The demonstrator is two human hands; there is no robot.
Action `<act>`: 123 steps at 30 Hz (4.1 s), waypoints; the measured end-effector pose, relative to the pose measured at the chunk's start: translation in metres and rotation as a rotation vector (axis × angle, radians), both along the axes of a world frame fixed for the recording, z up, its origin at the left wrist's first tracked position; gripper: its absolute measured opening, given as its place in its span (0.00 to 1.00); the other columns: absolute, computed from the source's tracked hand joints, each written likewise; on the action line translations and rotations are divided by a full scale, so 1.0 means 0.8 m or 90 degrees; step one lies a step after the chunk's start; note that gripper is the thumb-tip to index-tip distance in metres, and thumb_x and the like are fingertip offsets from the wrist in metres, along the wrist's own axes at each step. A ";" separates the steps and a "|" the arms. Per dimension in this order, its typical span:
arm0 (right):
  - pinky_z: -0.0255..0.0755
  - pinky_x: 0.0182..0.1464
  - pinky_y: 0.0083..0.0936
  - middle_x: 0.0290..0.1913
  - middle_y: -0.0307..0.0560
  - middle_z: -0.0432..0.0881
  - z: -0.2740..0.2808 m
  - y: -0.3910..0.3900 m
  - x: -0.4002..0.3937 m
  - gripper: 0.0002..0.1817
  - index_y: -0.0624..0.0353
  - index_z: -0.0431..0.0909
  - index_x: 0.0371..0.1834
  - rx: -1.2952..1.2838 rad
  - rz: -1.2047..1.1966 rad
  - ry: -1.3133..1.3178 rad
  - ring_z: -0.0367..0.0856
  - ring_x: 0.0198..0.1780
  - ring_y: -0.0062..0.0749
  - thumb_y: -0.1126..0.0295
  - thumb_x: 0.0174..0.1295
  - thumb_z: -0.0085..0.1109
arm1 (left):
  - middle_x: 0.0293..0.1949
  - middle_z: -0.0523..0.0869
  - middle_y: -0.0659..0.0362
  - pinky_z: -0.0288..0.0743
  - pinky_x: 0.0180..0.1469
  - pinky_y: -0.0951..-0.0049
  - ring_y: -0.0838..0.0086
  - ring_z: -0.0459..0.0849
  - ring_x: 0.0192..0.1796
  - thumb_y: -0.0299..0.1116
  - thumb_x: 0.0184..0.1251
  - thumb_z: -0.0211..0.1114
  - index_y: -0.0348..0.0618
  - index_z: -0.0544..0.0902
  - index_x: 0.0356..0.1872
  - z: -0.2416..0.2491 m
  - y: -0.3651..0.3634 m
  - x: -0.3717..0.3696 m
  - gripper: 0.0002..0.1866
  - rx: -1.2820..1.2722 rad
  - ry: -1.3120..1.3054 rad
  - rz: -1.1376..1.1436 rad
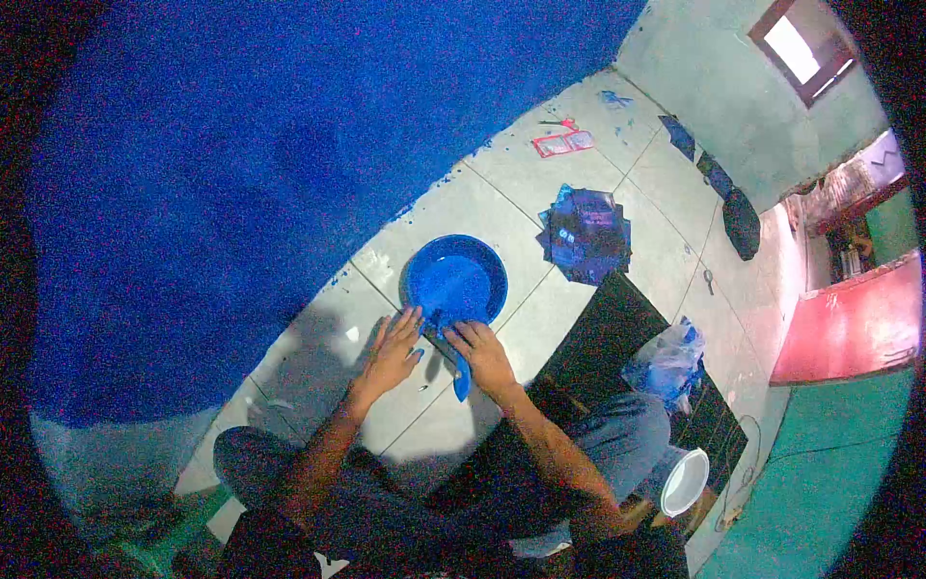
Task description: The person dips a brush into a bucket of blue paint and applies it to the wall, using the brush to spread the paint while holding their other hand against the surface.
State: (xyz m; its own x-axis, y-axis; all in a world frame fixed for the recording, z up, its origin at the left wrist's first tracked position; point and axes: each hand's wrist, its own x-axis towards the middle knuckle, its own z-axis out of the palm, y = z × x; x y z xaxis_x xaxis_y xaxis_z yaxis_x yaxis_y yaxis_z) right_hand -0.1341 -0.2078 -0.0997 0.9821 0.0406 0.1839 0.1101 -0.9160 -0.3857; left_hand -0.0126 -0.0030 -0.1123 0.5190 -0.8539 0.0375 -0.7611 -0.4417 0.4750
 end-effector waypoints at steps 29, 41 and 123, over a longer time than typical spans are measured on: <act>0.66 0.70 0.45 0.67 0.53 0.75 0.010 0.005 -0.003 0.28 0.53 0.76 0.67 0.040 0.003 -0.025 0.71 0.66 0.54 0.72 0.60 0.52 | 0.79 0.58 0.50 0.42 0.80 0.48 0.59 0.49 0.83 0.35 0.68 0.63 0.34 0.73 0.69 0.022 0.001 0.008 0.29 0.035 0.023 -0.017; 0.68 0.67 0.46 0.64 0.45 0.79 0.150 0.027 0.068 0.24 0.50 0.78 0.64 0.086 0.024 -0.197 0.74 0.65 0.48 0.69 0.62 0.50 | 0.79 0.60 0.52 0.42 0.80 0.44 0.58 0.53 0.82 0.31 0.65 0.64 0.38 0.71 0.70 0.192 0.033 0.072 0.31 -0.152 -0.138 0.161; 0.69 0.54 0.35 0.60 0.39 0.85 1.219 0.394 0.277 0.16 0.48 0.86 0.52 0.141 0.561 -0.451 0.81 0.52 0.39 0.66 0.65 0.51 | 0.83 0.45 0.50 0.22 0.76 0.33 0.51 0.39 0.83 0.38 0.74 0.54 0.55 0.57 0.80 1.374 0.442 0.085 0.34 0.045 -0.706 0.609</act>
